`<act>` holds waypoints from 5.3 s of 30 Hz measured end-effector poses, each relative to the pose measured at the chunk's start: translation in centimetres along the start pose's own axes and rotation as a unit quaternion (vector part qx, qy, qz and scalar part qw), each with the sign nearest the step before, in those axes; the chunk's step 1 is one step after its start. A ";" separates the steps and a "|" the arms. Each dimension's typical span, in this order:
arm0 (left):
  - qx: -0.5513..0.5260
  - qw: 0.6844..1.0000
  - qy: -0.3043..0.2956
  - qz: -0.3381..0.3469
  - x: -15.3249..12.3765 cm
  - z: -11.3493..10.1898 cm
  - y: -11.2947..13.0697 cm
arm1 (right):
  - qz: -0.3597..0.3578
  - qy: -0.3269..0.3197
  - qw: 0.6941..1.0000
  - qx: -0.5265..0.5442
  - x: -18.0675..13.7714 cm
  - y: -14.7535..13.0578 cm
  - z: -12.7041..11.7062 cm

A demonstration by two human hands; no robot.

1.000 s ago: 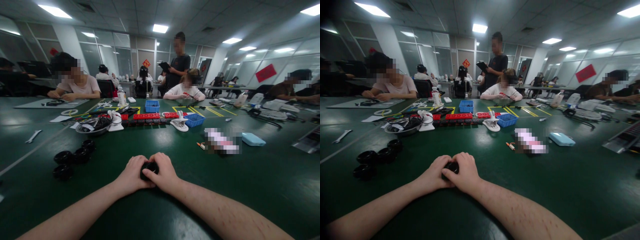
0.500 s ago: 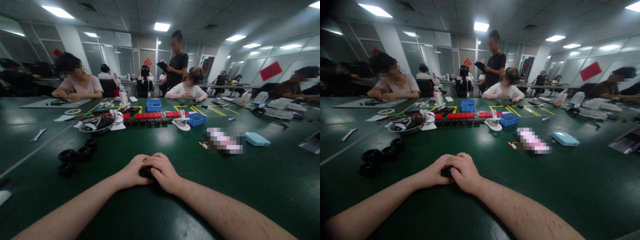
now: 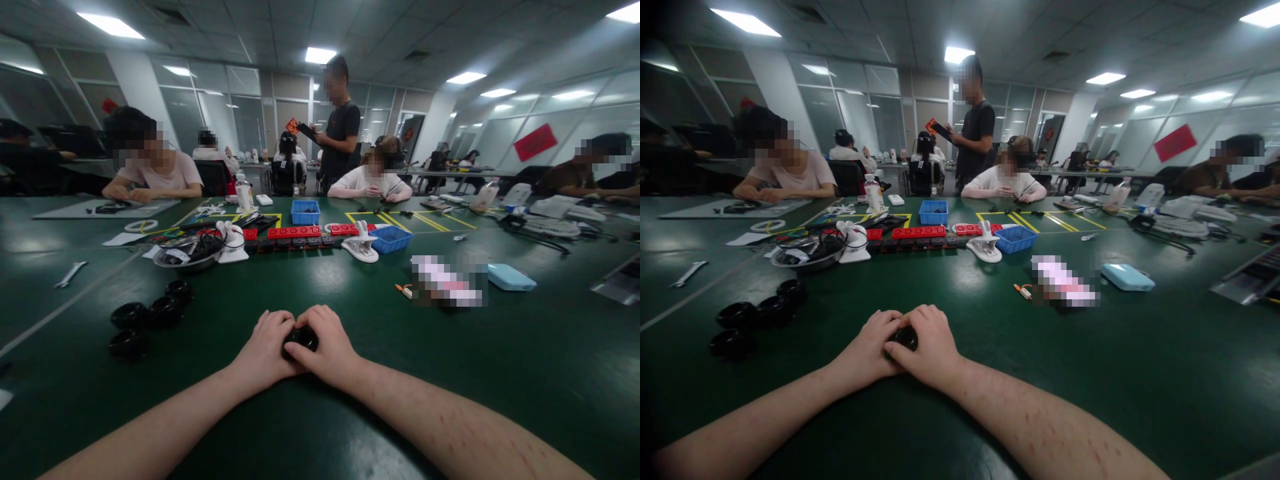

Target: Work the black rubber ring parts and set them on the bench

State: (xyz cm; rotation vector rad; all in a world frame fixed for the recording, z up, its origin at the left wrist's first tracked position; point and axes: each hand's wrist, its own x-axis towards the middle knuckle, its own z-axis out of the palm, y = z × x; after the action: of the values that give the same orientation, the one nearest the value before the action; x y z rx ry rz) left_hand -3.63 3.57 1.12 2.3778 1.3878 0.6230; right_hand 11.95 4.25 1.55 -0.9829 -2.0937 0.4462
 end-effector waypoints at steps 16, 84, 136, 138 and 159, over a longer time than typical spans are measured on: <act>-0.043 0.992 -0.087 0.085 1.1 -0.6 -2.8 | -0.117 -0.050 0.990 0.068 -0.2 -0.3 -0.9; -0.020 0.998 -0.058 0.017 0.0 -0.2 -1.0 | 0.007 0.043 0.999 0.004 -0.4 0.4 -0.1; -0.047 0.987 -0.100 0.119 0.6 -0.8 -1.1 | -0.174 -0.082 0.981 0.034 -0.4 -0.9 -0.8; -0.046 0.987 -0.100 0.113 0.5 -0.9 -1.0 | -0.171 -0.075 0.982 0.031 -0.5 -1.0 -0.9; -0.055 0.986 -0.090 0.126 0.5 -0.9 -1.4 | -0.142 -0.076 0.987 0.025 -0.2 -0.8 -0.9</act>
State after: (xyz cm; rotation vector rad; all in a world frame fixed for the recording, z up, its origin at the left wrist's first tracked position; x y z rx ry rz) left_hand -4.90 4.67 1.31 2.4696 0.9615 0.5166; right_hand 12.34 3.61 2.47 -0.6236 -2.3049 0.4339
